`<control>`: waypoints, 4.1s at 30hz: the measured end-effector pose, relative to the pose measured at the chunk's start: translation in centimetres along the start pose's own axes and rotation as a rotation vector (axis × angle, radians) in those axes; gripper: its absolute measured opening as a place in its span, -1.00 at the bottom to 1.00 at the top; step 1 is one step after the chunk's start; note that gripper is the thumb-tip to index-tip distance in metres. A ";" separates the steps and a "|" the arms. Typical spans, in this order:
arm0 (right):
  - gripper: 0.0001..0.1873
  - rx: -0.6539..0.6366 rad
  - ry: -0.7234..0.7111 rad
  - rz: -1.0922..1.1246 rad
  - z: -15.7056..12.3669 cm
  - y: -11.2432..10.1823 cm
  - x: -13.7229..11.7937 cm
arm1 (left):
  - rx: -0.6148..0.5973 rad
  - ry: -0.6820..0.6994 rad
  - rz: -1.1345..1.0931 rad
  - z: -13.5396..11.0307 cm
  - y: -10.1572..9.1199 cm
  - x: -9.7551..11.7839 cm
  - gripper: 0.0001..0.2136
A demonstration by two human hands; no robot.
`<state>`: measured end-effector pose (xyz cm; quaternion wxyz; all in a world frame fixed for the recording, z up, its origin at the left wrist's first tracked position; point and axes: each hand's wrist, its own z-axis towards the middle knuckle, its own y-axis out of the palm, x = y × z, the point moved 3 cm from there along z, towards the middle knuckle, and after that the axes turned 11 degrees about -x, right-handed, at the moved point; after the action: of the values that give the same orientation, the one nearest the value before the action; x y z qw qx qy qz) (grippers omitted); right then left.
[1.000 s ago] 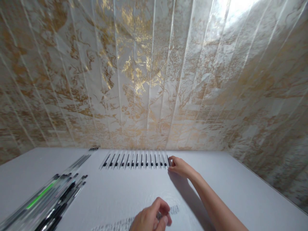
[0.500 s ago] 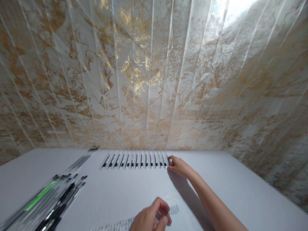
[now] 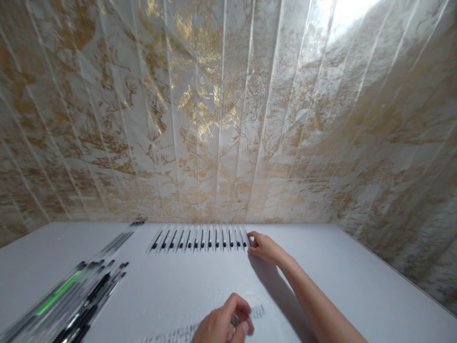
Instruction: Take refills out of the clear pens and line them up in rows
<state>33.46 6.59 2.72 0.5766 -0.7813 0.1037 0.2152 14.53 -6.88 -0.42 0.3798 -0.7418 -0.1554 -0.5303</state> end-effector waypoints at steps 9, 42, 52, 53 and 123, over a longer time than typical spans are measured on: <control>-0.30 -0.008 -0.012 0.057 -0.2 0.0 0.2 | 0.013 0.005 -0.139 0.2 0.1 -0.1 -0.81; -0.73 -0.050 -0.447 -0.366 -7.9 1.8 -12.4 | 0.444 0.133 -0.937 0.5 -4.2 -0.7 -0.61; -0.68 0.273 -0.125 0.145 0.3 -1.9 2.5 | 0.440 0.059 -0.767 0.5 -4.3 -0.5 -0.64; -0.67 0.266 -0.131 0.150 0.6 -1.4 3.0 | 0.444 0.060 -0.753 0.5 -4.3 -0.5 -0.66; -0.77 0.009 -0.069 -0.059 -2.7 -2.7 1.9 | 0.435 0.108 -0.681 0.4 -4.0 -0.1 -0.79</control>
<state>36.82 5.00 4.85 0.5892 -0.7737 0.0617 0.2246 12.26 -3.95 1.04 0.3383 -0.5214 -0.4807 -0.6186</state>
